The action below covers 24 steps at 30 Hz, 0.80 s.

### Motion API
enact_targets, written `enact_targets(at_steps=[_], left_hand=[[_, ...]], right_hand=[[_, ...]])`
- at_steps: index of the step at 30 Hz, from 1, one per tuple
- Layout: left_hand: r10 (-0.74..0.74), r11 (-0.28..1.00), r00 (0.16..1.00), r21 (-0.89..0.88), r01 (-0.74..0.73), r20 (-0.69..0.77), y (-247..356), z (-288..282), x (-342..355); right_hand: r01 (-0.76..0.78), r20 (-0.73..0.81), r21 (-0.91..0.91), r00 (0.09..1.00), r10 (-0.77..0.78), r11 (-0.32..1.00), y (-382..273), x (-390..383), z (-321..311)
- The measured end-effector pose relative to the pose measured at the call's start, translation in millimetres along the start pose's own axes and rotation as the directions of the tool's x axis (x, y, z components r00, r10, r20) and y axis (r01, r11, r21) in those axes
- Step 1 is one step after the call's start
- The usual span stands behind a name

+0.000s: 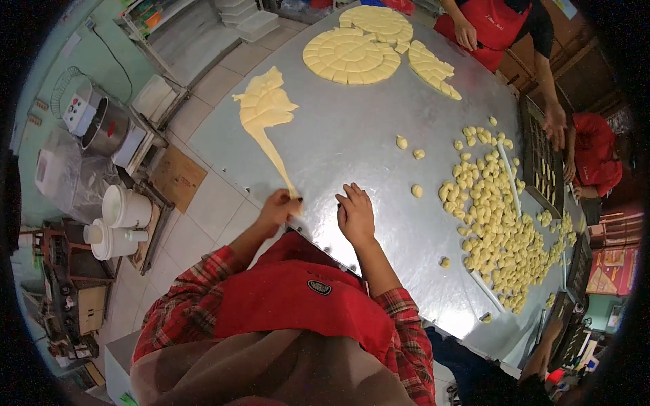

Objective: Preparing and shaping small pieces of dough on a production table.

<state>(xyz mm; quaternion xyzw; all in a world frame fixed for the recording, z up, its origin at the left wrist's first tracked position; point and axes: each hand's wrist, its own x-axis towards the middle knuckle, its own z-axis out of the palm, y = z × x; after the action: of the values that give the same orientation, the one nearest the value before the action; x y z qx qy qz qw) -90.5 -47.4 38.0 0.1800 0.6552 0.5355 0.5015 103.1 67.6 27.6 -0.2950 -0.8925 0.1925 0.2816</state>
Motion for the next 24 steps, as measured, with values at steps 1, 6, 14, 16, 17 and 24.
enact_targets(at_steps=[1,6,14,16,17,24], left_hand=[[-0.023,0.998,0.996,-0.060,0.028,0.084,-9.5,3.4,-7.2],[0.018,1.000,0.819,-0.007,-0.018,0.573,-47.5,48.2,-41.2],[-0.092,0.921,0.779,-0.244,0.303,0.620,2.8,49.2,-36.7],[-0.019,0.998,0.784,-0.041,0.056,0.621,20.3,48.6,-31.4],[0.099,0.971,0.806,0.120,-0.206,0.583,19.9,50.4,-27.8],[-0.224,0.953,0.645,0.304,-0.014,0.731,33.3,73.4,-27.1]], right_hand=[[0.003,0.007,0.001,1.000,-0.003,1.000,-0.5,0.9,0.6],[-0.251,0.004,0.286,0.966,0.260,0.925,-9.3,20.1,-9.5],[-0.708,0.700,0.640,0.698,0.152,0.299,-21.6,30.7,-61.2],[-0.766,0.753,0.617,0.641,0.146,0.183,-23.7,20.3,-70.9],[-0.737,0.713,0.610,0.670,0.204,0.290,-27.1,12.5,-72.5],[-0.257,0.398,0.211,0.904,0.157,0.943,-60.2,-25.5,-94.1]])
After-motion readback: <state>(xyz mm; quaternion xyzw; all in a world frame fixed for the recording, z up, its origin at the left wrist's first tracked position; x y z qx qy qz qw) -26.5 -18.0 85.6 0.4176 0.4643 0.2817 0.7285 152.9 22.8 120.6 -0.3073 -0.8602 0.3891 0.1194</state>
